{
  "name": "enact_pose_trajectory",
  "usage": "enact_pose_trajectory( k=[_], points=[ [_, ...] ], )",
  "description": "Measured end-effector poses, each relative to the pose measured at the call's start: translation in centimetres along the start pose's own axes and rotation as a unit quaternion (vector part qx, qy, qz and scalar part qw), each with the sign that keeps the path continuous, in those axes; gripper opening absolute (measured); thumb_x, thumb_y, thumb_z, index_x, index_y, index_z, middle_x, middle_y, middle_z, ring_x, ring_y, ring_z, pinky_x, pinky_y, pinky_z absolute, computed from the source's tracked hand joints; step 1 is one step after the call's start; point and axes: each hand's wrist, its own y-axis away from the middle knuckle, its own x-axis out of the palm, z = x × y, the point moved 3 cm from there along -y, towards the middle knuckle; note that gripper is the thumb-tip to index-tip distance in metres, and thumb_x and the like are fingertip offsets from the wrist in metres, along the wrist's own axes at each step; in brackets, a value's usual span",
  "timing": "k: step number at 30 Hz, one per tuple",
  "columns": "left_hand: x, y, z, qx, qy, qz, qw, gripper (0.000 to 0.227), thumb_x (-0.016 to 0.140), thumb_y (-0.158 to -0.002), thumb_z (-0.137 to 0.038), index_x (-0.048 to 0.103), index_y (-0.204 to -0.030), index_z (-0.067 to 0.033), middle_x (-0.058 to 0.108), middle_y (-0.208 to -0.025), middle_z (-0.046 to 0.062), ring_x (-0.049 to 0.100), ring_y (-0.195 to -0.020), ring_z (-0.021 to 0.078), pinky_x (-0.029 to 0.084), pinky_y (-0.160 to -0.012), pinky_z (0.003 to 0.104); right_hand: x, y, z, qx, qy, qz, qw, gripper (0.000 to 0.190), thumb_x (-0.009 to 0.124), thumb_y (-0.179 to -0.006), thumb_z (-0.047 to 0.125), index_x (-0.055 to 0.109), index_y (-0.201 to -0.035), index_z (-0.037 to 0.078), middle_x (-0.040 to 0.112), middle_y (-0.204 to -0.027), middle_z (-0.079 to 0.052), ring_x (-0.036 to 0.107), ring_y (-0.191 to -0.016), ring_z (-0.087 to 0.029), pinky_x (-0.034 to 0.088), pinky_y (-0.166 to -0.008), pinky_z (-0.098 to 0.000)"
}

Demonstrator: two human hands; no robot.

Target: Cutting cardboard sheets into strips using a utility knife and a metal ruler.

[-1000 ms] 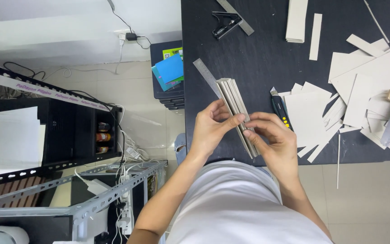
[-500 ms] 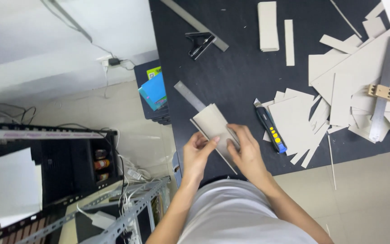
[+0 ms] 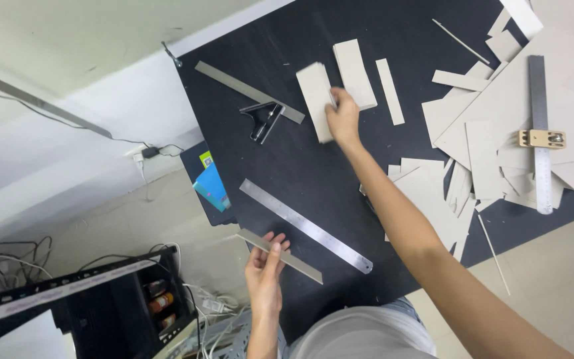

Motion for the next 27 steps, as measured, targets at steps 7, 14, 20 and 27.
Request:
enact_pose_trajectory(
  k=[7,14,20,27],
  points=[
    [-0.9,-0.9,-1.5,0.02,-0.03,-0.018,0.999,0.047,0.064,-0.087,-0.02,0.06,-0.129,0.0013,0.071,-0.12,0.023,0.071,-0.1,0.0277,0.056,-0.093,0.039,4.9,-3.9,-0.9,-0.131,0.248,-0.085,0.956,0.036,0.056,-0.078,-0.005,0.061,-0.113,-0.008,0.055,-0.111,-0.026,0.049,-0.095,-0.043,0.044,-0.091,-0.0499],
    [0.4,-3.3,1.2,0.008,-0.097,0.065,0.993,0.051,0.065,-0.087,-0.026,0.059,-0.13,0.0009,0.071,-0.12,0.02,0.071,-0.098,0.0254,0.057,-0.091,0.036,-4.9,5.9,7.4,-0.127,0.136,-0.071,0.98,0.036,0.06,-0.095,0.004,0.054,-0.13,0.007,0.04,-0.139,-0.021,0.044,-0.126,-0.042,0.041,-0.1,-0.0559],
    [5.8,-9.1,2.6,0.087,-0.175,0.107,0.975,0.064,0.076,-0.09,-0.034,0.052,-0.134,0.0058,0.057,-0.125,0.032,0.057,-0.115,0.04,0.049,-0.093,0.056,-14.7,19.4,5.6,0.022,0.174,0.033,0.984,0.042,0.07,-0.092,0.012,0.057,-0.13,0.022,0.038,-0.142,-0.006,0.038,-0.132,-0.032,0.033,-0.1,-0.05],
    [11.3,-14.9,2.7,0.16,-0.258,0.119,0.945,0.097,0.083,-0.09,-0.03,0.02,-0.151,0.0116,0.025,-0.146,0.037,0.031,-0.138,0.0512,0.031,-0.112,0.062,-24.6,26.4,-0.1,0.197,0.243,0.046,0.949,0.062,0.076,-0.091,0.038,0.049,-0.141,0.012,0.031,-0.15,-0.014,0.028,-0.138,-0.037,0.021,-0.102,-0.0711]
  ],
)
